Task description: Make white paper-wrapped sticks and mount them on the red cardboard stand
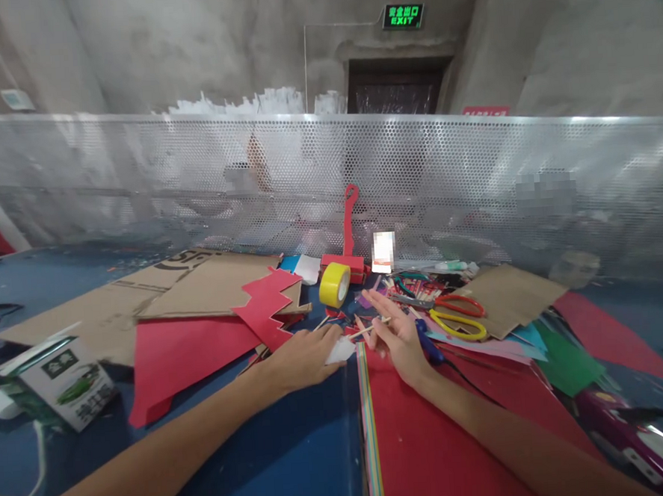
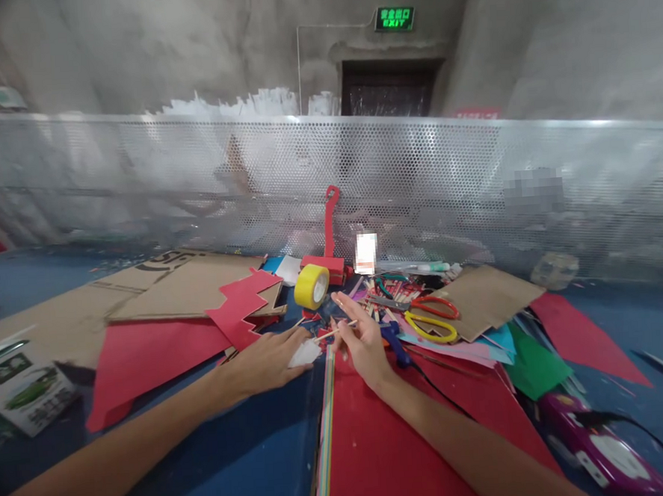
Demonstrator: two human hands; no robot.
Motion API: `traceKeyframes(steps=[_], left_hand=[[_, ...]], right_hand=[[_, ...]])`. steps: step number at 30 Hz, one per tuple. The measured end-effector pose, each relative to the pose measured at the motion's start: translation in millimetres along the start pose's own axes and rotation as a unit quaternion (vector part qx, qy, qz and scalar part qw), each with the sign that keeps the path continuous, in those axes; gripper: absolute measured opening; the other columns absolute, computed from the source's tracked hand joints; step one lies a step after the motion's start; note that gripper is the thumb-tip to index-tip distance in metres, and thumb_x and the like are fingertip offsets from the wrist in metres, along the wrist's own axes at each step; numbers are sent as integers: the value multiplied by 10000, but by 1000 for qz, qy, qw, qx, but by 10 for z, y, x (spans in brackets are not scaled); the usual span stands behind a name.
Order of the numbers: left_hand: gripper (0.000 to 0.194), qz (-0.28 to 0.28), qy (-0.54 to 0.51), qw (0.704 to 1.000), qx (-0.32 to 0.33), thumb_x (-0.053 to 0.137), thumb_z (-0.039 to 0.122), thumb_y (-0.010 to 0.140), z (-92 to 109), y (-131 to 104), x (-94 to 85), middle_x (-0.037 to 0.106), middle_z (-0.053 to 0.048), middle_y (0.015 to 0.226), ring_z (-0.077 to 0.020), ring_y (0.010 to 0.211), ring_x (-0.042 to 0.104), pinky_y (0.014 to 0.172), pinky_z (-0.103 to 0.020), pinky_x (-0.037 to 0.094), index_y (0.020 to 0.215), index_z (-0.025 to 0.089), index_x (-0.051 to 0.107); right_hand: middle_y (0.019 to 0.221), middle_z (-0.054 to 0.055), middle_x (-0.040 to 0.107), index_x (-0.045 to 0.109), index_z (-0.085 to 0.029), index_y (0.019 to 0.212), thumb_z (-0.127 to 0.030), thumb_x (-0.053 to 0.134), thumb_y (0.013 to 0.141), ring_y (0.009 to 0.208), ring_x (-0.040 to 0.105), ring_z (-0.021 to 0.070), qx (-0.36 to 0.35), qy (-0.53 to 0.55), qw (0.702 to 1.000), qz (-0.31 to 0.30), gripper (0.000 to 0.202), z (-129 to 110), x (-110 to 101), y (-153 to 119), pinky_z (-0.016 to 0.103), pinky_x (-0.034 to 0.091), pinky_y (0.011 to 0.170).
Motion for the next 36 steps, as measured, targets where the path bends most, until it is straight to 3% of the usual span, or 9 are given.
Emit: traceKeyframes(steps=[3,11,14,17,19,24,29,36], left_hand=[[275,0,-4,1000,-23,462,344,946,-38,8,-13,644,-122,1130,-314,997,662,762,-384,513,1148,171,529],[261,10,-105,994,-23,483,246,891,-136,58,68,706,-87,1062,-285,925,694,765,-343,501,1123,233,601],[352,12,-129,990,-51,521,425,914,-177,65,71,704,-99,1122,-308,970,689,790,-356,503,1204,240,590],[705,15,-138,986,-90,573,669,821,-215,47,49,676,-151,1202,-376,1033,667,813,-403,502,1346,203,502],[808,22,-137,985,-101,521,736,813,-210,27,16,652,-177,1249,-409,1076,644,835,-440,492,1392,177,451],[572,61,-139,984,-92,252,616,979,-155,-4,-86,687,-138,1158,-348,1059,657,833,-407,471,1223,190,545],[492,75,-136,983,-96,302,613,971,-203,27,-82,697,-107,1007,-307,928,682,698,-333,447,1048,191,543],[496,61,-153,983,-85,313,632,962,-213,69,-60,698,-89,972,-307,918,678,692,-311,421,1044,202,547]], right_hand=[[1524,161,408,507,-302,1415,-323,596,888,462,534,39,-4,-2,1000,-6,536,-15,15,-5,202,372,349],[1499,143,452,525,-305,1389,-326,585,913,468,540,38,-15,-13,999,-26,480,-17,50,-24,192,391,356],[1502,138,450,526,-317,1386,-311,584,918,466,540,33,-16,-10,999,-31,471,-12,54,-23,191,396,363],[1504,144,446,520,-316,1393,-324,587,919,467,544,33,-11,-12,999,-32,478,-9,57,-26,192,399,365],[1498,145,453,519,-315,1395,-334,593,917,468,549,36,-10,-17,999,-32,483,-14,62,-31,194,405,366],[1487,142,469,520,-313,1396,-346,591,918,485,565,50,-14,-20,999,-34,484,-42,80,-38,200,411,363],[1497,141,455,514,-313,1402,-344,587,921,480,562,46,-16,-27,999,-35,488,-61,81,-34,199,416,366],[1529,141,407,466,-324,1442,-329,592,917,481,566,47,-25,-38,999,-17,540,-67,46,-41,198,410,351]])
Point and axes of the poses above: each hand's wrist, its own y-axis towards the middle knuckle, its own x-axis out of the palm, z = x × y, the point moved 7 cm from there along y, towards the middle knuckle
